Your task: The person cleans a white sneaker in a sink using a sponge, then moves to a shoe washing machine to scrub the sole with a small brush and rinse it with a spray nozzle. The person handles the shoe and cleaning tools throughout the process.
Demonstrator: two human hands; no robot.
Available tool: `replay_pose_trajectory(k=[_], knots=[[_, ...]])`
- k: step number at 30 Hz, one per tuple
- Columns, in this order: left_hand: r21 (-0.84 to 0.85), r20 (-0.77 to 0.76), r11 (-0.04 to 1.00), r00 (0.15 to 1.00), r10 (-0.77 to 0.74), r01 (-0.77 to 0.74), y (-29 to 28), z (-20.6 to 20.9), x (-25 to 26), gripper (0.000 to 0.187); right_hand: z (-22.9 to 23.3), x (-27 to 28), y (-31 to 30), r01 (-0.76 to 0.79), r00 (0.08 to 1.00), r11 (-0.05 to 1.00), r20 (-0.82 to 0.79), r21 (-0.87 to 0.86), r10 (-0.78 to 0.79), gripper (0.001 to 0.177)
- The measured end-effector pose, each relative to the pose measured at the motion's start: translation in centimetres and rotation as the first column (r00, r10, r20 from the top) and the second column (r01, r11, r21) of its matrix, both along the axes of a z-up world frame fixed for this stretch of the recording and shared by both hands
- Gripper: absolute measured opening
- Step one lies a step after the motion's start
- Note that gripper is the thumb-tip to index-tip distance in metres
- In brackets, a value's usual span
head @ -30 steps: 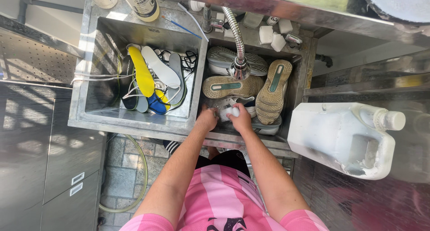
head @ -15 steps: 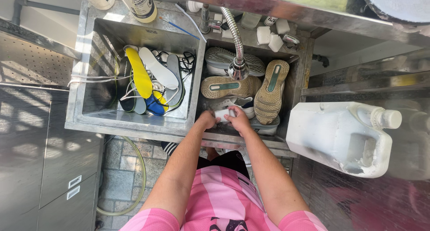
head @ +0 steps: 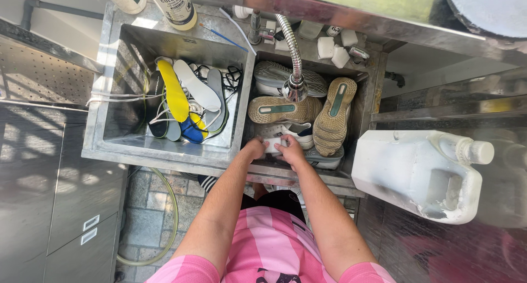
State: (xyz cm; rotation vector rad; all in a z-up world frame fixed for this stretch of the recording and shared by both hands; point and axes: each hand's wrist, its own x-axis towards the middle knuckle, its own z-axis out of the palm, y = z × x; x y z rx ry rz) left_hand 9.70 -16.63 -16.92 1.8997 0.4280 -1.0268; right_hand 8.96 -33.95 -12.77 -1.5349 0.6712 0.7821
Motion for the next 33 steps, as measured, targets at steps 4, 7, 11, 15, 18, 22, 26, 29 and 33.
replay_pose_trajectory(k=[4, 7, 11, 15, 18, 22, 26, 29, 33], knots=[[0.033, 0.072, 0.999, 0.997, -0.037, 0.035, -0.2, 0.0, 0.1, 0.049, 0.4, 0.1, -0.3, -0.018, 1.0, 1.0, -0.007, 0.007, 0.018, 0.038], [-0.053, 0.013, 0.987, 0.989, 0.15, -0.15, -0.1, 0.1, -0.1, 0.049, 0.7, 0.0, -0.2, 0.004, 1.0, 1.0, -0.021, 0.009, -0.004, 0.037], [-0.115, -0.017, 0.963, 0.969, 0.245, -0.245, -0.1, 0.3, 0.0, 0.045, 1.0, 0.1, -0.2, 0.048, 0.999, 0.999, -0.008, 0.021, -0.047, 0.037], [-0.061, -0.029, 0.978, 0.98, 0.197, -0.198, 0.1, 0.7, 0.2, 0.053, 0.9, 0.1, -0.1, 0.034, 0.999, 0.998, 0.021, -0.057, -0.033, 0.036], [-0.037, 0.119, 0.996, 0.99, 0.079, -0.075, 0.0, 0.9, -0.1, 0.05, 0.7, -0.2, -0.2, 0.045, 0.998, 0.999, 0.052, 0.002, -0.045, 0.037], [0.068, 0.31, 0.997, 0.95, 0.019, -0.042, -0.6, 1.0, -0.3, 0.043, 0.3, -0.2, -0.3, 0.036, 0.998, 0.999, 0.06, -0.005, -0.036, 0.04], [0.124, 0.34, 0.991, 0.94, 0.004, -0.049, 0.0, 1.7, -0.1, 0.042, 0.1, -0.2, -0.2, 0.033, 0.996, 0.997, 0.091, -0.064, -0.027, 0.04], [0.189, 0.593, 0.982, 0.798, -0.105, -0.011, 0.6, 3.2, -0.9, 0.051, 0.0, -0.3, 0.2, -0.116, 0.956, 0.913, 0.205, -0.391, 0.209, 0.043], [0.526, 0.5, 0.829, 0.72, -0.482, 0.189, -0.2, 5.0, -1.1, 0.025, -0.5, -0.1, 0.8, -0.23, 0.855, 0.781, 0.262, -0.58, 0.447, 0.049]])
